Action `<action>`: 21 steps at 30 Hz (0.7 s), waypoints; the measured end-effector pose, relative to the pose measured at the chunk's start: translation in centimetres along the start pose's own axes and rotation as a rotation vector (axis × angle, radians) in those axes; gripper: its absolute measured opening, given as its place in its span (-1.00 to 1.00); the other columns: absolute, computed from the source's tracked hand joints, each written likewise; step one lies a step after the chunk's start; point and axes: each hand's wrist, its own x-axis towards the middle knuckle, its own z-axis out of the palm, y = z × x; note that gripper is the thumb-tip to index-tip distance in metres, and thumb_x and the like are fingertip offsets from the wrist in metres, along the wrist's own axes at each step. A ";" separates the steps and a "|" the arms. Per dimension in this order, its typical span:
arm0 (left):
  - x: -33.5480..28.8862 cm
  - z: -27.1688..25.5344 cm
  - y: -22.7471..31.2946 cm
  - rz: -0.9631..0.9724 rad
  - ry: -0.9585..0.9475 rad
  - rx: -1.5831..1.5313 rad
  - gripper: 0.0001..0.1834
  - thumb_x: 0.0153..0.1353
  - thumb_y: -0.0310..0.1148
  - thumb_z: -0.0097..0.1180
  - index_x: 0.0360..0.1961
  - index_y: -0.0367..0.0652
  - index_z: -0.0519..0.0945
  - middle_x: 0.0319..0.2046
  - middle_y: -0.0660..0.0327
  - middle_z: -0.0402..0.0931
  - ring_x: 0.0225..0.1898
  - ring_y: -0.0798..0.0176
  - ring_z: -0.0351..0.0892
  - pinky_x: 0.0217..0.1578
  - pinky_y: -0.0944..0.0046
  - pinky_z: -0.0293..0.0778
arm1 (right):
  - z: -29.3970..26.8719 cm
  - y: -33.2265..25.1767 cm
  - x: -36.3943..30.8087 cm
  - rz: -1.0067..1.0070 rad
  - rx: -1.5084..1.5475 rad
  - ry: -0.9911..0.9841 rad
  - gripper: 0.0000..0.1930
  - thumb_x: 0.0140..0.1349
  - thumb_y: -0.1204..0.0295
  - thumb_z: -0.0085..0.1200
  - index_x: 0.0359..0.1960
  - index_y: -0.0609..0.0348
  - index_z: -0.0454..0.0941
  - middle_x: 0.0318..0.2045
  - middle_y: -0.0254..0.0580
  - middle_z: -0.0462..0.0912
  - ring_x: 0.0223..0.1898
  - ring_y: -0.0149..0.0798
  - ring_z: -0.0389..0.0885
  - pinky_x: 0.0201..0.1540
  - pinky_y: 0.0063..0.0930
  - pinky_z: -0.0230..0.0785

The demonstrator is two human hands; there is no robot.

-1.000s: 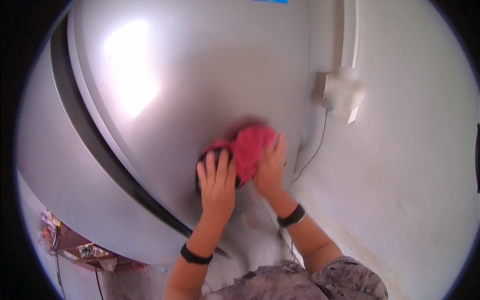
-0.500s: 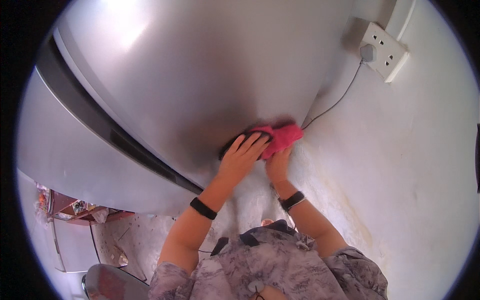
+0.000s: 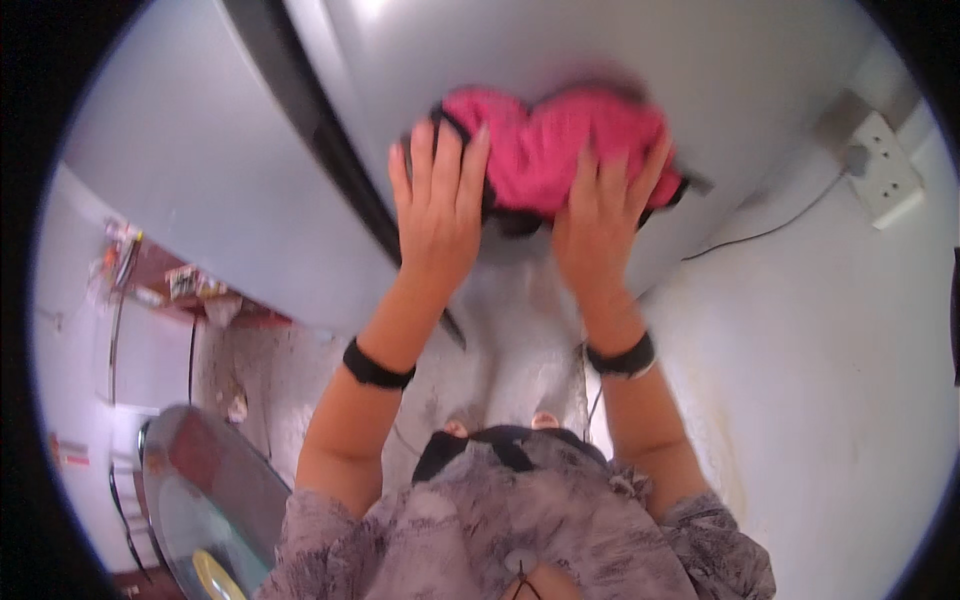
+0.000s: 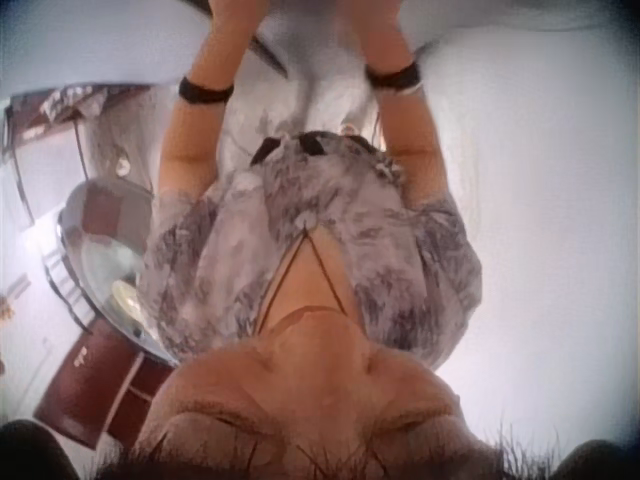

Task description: The person wipes the exterior doors and handles of a silver refrigerator with a pink cloth.

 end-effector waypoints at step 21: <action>-7.5 2.8 -0.4 -0.061 0.123 -0.385 -0.78 -0.10 -0.44 0.05 -0.35 -0.15 0.57 0.01 0.23 0.38 0.14 0.13 0.28 0.12 0.11 0.17 | 5.6 0.8 -6.5 -0.163 -0.156 0.023 -0.47 0.14 0.13 -0.02 0.12 0.09 0.29 0.17 0.05 0.13 0.20 0.47 -0.12 0.12 0.38 -0.25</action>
